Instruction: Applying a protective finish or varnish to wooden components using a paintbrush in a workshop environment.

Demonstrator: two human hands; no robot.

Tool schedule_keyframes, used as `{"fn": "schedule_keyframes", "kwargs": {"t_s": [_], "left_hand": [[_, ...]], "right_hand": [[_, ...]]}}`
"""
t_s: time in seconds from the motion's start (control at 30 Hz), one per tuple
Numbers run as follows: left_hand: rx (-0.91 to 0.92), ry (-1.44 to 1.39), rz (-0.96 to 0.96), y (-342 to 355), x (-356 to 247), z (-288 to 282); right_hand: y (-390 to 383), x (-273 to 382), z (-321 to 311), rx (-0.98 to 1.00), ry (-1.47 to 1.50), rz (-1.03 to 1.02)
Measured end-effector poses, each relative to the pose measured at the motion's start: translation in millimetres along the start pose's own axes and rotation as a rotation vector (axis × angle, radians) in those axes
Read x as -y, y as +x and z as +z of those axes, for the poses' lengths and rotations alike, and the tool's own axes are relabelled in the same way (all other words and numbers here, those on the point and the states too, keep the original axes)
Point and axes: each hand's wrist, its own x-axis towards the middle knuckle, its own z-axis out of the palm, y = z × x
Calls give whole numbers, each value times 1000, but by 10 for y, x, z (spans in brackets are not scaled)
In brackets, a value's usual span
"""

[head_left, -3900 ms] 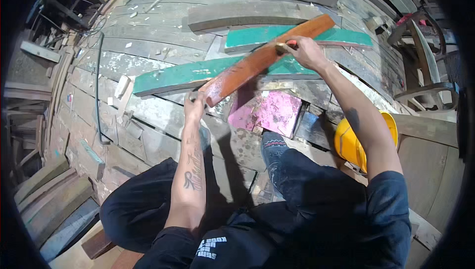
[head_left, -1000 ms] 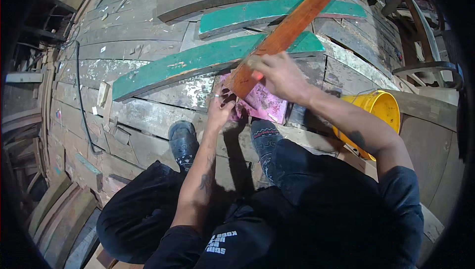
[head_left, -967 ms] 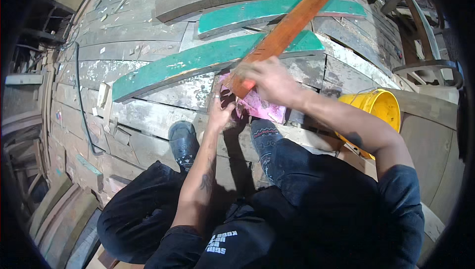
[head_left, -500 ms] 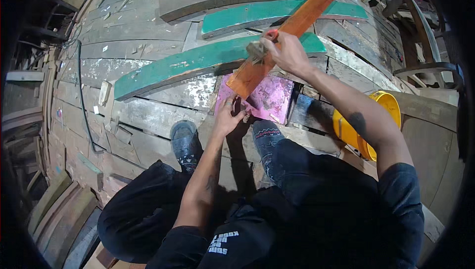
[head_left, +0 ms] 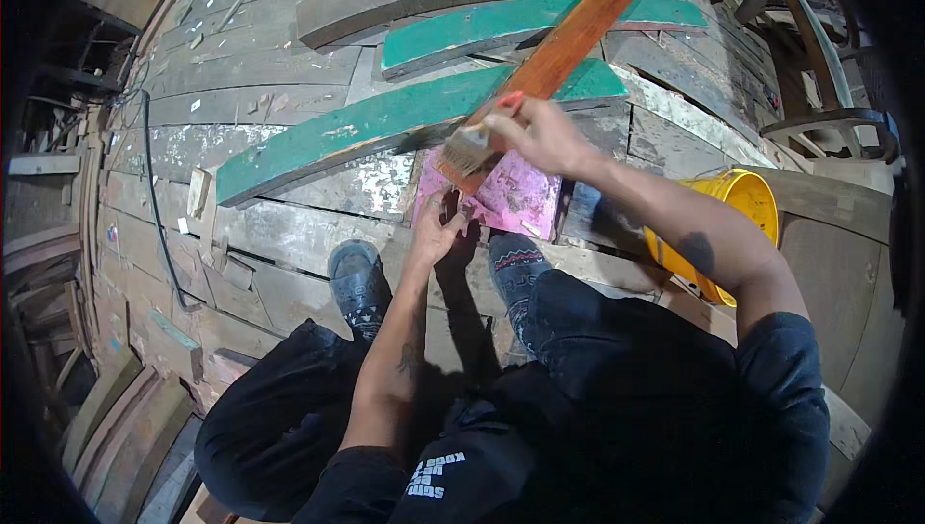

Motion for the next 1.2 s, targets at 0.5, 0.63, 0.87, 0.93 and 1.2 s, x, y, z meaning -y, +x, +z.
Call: {"fn": "schedule_keyframes", "kwargs": {"t_s": [0.5,0.63,0.87,0.93,1.2], "left_hand": [[-219,599,269,209,-1167,-97],[-116,675,126,269,-1256,-101],[-60,831,135,247,-1257,-210],[-15,851,87,114,-1225,-328],[124,1042,9,-384,-905,-1336]], "right_hand": [[368,-1044,-1479,-482,-822,-77],[356,-904,-1263,-448,-868,-136],[340,-641,-1001,-333,-738,-246],[321,-517,-916,-300,-717,-294],[213,2,-454,-75,-427,-304]]}}
